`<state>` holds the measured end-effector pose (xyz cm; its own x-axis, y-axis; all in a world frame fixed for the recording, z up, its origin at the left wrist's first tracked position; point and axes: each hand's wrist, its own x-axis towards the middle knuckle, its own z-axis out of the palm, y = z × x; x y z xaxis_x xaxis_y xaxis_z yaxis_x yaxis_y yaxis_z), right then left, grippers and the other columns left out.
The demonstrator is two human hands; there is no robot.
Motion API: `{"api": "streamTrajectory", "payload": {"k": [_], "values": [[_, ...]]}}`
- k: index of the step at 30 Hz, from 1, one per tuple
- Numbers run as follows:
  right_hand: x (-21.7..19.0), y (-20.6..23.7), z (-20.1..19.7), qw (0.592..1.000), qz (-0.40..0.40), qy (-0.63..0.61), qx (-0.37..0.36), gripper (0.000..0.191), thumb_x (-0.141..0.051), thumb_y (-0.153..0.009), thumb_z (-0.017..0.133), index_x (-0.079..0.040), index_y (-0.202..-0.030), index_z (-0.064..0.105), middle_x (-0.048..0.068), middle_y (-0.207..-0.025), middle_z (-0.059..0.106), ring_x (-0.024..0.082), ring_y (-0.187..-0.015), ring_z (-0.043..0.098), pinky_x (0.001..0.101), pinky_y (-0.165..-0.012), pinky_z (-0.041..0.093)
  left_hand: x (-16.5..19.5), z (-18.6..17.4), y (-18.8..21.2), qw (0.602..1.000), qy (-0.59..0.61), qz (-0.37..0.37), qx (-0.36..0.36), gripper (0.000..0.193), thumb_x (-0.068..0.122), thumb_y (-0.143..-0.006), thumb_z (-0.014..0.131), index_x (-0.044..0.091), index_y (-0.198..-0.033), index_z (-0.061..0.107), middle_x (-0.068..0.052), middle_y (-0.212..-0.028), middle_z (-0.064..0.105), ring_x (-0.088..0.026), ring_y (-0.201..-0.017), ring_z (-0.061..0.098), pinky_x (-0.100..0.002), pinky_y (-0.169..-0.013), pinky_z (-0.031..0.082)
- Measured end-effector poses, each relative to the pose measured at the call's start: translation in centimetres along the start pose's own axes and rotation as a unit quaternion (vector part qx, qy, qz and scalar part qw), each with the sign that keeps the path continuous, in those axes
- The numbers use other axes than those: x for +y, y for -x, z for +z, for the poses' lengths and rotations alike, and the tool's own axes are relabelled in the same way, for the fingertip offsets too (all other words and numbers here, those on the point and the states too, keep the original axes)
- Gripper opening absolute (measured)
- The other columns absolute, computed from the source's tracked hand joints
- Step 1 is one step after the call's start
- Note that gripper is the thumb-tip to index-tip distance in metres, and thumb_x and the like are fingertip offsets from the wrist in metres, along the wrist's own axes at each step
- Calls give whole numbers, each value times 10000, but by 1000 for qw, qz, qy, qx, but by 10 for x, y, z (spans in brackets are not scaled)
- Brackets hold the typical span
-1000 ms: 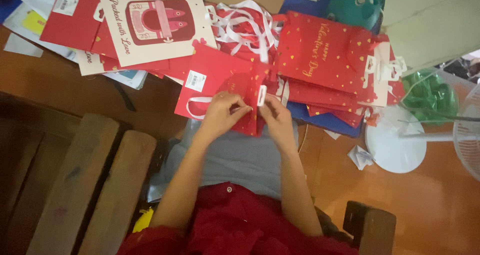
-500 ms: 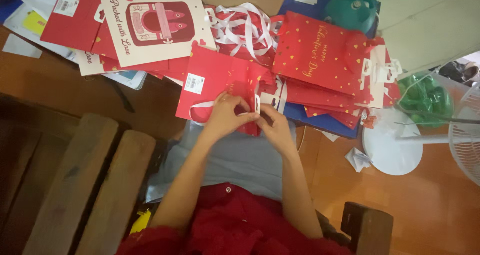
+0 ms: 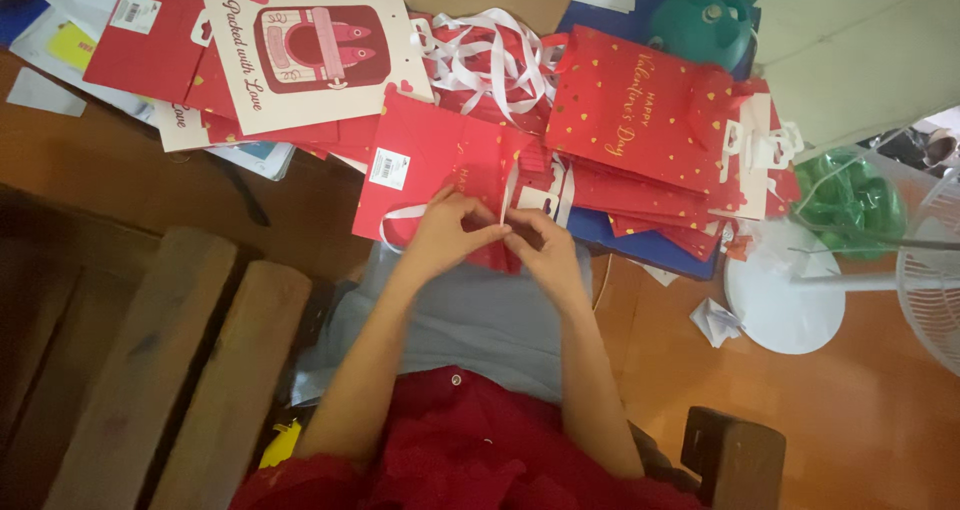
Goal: The person assembles red Valentine's Day gift bags by inserting white ribbon handles through the bag's handle slots and folding the bag's side flaps inward to form a finished bag. The person handles multiple bags one at a time, repeating the same steps for each.
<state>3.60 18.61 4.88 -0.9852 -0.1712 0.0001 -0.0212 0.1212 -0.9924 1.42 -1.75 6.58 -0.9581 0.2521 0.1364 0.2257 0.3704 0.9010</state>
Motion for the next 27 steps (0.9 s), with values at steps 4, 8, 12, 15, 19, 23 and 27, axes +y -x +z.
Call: {"api": "streamTrajectory", "payload": {"k": [4, 8, 12, 15, 19, 23, 27], "values": [[1, -5, 4, 1000, 6, 8, 2, 255, -45, -932, 701, -10, -1183, 676, 60, -1115, 729, 139, -1043, 702, 287, -915, 570, -5, -4, -2, 1000, 21, -4, -14, 251, 297, -830, 800, 56, -786, 745, -61, -691, 729, -211, -652, 681, -475, -1245, 269], [-1, -5, 11, 999, 4, 35, 27, 188, -59, -931, 718, -10, -1110, 692, 63, -1041, 753, 137, -968, 719, 290, -869, 579, -7, -5, -2, 999, 36, 6, -15, 242, 275, -835, 797, 47, -765, 756, -69, -673, 724, -206, -624, 666, -477, -1246, 269], [-5, -3, 13, 997, -2, 55, 45, 164, -61, -924, 712, -12, -1079, 696, 56, -1018, 766, 121, -957, 732, 278, -867, 580, -6, -4, 0, 999, 44, -1, -4, 243, 261, -825, 804, 34, -752, 754, -79, -672, 723, -201, -607, 658, -468, -1254, 286], [-4, -2, 15, 996, 8, 64, 57, 124, -67, -939, 719, -14, -1050, 700, 61, -980, 768, 115, -914, 723, 271, -830, 572, -5, -3, -1, 999, 39, 12, -9, 235, 254, -828, 799, 32, -763, 757, -84, -672, 724, -205, -612, 654, -472, -1253, 277], [5, -3, 13, 994, 14, 81, 75, 95, -58, -946, 701, -13, -1029, 696, 51, -949, 752, 117, -886, 702, 270, -810, 557, -4, -2, -2, 999, 28, 14, -7, 244, 272, -833, 803, 39, -771, 768, -79, -684, 731, -198, -621, 659, -476, -1243, 273], [9, -7, 15, 992, -14, -45, 113, 92, -56, -984, 651, -23, -1070, 649, 30, -993, 696, 124, -903, 676, 274, -839, 552, -5, -7, -1, 999, 38, 14, -6, 245, 279, -853, 790, 40, -802, 770, -76, -700, 736, -197, -629, 657, -483, -1245, 277], [0, -6, 11, 989, 29, -88, 113, 176, -75, -992, 593, -87, -1157, 654, 23, -1007, 686, 126, -913, 690, 280, -843, 573, -6, -8, -2, 1000, 24, 3, -10, 244, 284, -853, 786, 43, -820, 773, -78, -689, 727, -203, -618, 651, -483, -1246, 290]]}}
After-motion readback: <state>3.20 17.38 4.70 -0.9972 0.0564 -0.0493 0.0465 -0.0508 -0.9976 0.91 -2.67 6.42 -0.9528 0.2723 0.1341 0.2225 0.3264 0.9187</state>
